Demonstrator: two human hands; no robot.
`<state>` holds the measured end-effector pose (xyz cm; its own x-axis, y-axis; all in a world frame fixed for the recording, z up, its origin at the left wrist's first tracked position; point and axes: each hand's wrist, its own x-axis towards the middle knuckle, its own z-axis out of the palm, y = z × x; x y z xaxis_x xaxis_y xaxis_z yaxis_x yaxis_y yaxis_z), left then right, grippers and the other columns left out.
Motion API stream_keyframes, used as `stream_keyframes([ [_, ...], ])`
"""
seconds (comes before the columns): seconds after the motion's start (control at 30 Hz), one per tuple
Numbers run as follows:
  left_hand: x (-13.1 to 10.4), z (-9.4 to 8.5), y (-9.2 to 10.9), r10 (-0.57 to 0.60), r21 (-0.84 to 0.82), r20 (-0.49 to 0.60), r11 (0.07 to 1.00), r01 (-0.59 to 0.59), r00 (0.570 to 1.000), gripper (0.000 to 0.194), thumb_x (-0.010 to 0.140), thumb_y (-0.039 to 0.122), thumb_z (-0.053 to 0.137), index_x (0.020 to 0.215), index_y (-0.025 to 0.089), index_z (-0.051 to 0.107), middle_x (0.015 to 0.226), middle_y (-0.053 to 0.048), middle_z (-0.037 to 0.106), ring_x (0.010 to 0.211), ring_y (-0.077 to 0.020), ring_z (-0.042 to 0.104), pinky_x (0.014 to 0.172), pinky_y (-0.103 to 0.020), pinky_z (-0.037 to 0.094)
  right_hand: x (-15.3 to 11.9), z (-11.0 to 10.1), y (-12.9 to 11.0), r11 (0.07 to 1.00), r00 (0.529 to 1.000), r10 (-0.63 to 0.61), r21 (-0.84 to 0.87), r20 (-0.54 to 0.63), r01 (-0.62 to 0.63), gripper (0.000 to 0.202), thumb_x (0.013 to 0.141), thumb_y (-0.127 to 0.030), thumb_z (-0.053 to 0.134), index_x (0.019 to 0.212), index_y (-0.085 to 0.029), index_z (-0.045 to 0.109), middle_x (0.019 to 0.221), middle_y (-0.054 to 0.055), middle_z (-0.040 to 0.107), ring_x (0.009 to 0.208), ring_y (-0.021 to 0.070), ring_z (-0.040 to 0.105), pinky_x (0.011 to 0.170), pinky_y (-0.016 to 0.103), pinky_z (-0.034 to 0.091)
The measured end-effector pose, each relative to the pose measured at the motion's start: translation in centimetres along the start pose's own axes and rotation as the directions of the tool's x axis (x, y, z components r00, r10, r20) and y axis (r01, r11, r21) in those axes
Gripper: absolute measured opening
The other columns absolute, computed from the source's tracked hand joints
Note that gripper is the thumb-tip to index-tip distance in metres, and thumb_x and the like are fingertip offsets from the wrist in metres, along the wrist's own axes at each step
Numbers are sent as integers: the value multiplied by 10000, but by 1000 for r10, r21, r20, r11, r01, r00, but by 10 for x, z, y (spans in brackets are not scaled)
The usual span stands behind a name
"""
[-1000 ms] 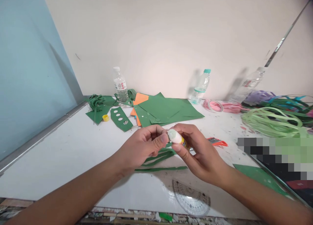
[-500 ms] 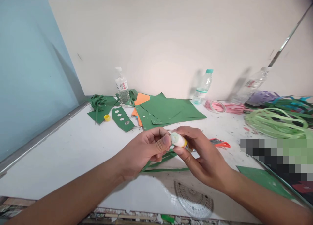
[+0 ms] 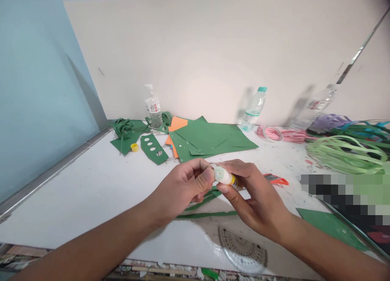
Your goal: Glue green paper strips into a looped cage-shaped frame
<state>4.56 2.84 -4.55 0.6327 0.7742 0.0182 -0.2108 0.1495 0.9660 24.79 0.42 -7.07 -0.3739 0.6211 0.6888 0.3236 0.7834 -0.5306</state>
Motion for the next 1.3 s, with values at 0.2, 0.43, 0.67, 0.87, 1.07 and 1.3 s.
stream_keyframes([
  [0.2, 0, 2, 1, 48, 59, -32, 997, -47, 998, 421, 928, 554, 738, 849, 184, 555, 673, 75, 418, 571, -72, 316, 526, -229, 259, -3, 3, 0, 1000, 999, 25, 0, -20, -25, 364, 1021, -133, 595, 1333, -307, 526, 1159, 49, 689, 976, 199, 647, 840, 325, 553],
  [0.43, -1, 2, 1, 30, 43, -23, 999, -29, 999, 472, 875, 594, 778, 841, 186, 543, 679, 76, 393, 573, -73, 284, 519, -241, 222, -7, 7, 1, 990, 993, 111, 94, -32, -107, 354, 1030, -171, 609, 1344, -303, 511, 1149, 60, 666, 952, 193, 669, 765, 298, 583],
  [0.67, -2, 2, 0, 3, 5, -6, 1000, -3, 1000, 466, 888, 605, 758, 865, 187, 553, 684, 69, 415, 586, -80, 292, 541, -252, 208, -6, 9, -1, 973, 989, 144, 184, -36, -136, 314, 1050, -194, 580, 1333, -314, 511, 1106, 52, 636, 914, 180, 673, 741, 281, 597],
  [0.87, -2, 4, 1, -7, -30, -8, 1000, 7, 1000, 431, 901, 557, 769, 842, 188, 553, 682, 71, 406, 577, -78, 292, 538, -243, 224, -7, 9, 1, 971, 988, 151, 191, -33, -142, 320, 1040, -185, 594, 1320, -311, 506, 1134, 62, 647, 940, 196, 687, 751, 306, 601],
  [1.07, -2, 1, -1, -28, -105, 70, 994, 36, 997, 353, 967, 484, 723, 866, 186, 564, 648, 67, 424, 579, -81, 289, 546, -230, 231, -11, 9, 3, 980, 990, 135, 154, -34, -128, 368, 1027, -169, 613, 1334, -326, 487, 1175, 60, 624, 916, 194, 666, 777, 347, 588],
  [1.3, -2, 3, 2, -57, -131, 106, 989, 71, 993, 388, 953, 517, 722, 830, 189, 553, 631, 60, 411, 574, -91, 256, 532, -237, 198, -9, 7, 1, 992, 998, 51, 119, -40, -46, 415, 1013, -132, 617, 1355, -328, 486, 1180, 73, 640, 1055, 230, 646, 859, 378, 576],
])
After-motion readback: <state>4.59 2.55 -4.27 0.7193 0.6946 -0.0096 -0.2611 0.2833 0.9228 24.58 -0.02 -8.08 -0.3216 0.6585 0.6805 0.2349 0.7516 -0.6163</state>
